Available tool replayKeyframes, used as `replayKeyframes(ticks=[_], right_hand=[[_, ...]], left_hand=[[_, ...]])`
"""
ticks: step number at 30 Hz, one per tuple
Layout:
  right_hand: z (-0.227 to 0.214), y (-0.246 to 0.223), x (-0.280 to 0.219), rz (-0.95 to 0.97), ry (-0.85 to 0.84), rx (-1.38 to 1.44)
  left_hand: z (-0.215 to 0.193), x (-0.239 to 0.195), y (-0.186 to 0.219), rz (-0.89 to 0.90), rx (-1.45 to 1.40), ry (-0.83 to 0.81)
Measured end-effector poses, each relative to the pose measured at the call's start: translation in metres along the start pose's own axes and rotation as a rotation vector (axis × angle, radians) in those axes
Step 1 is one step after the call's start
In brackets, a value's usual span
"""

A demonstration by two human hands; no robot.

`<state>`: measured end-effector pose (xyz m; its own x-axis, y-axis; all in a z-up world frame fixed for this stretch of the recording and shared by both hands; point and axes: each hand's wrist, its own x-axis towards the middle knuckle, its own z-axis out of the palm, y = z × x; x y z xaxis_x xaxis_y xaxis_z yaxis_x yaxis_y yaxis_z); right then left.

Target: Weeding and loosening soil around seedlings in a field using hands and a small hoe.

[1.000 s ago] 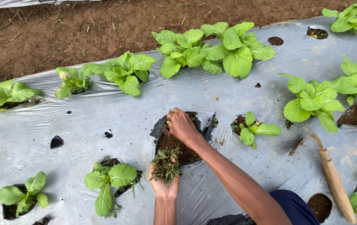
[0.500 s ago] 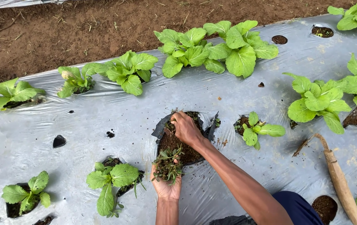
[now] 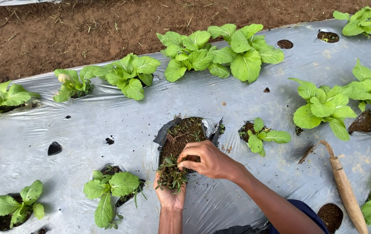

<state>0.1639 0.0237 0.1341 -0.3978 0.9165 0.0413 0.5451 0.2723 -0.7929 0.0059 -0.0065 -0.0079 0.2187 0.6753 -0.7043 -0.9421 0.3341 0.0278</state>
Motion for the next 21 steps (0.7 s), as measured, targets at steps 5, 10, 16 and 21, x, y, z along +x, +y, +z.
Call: replayKeyframes(ticks=[5, 10, 16, 21], right_hand=[[0.023, -0.014, -0.013, -0.051, -0.153, -0.034], [0.033, -0.011, -0.014, -0.064, -0.156, -0.141], [0.035, -0.013, -0.003, -0.420, 0.113, -0.340], [0.004, -0.036, 0.007, -0.145, 0.159, 0.004]], left_hand=[[-0.003, 0.001, 0.002, -0.001, -0.024, 0.007], [-0.005, 0.005, 0.006, -0.005, -0.052, 0.013], [-0.007, 0.012, 0.007, -0.017, -0.092, 0.017], [-0.014, 0.016, 0.004, -0.032, -0.138, 0.028]])
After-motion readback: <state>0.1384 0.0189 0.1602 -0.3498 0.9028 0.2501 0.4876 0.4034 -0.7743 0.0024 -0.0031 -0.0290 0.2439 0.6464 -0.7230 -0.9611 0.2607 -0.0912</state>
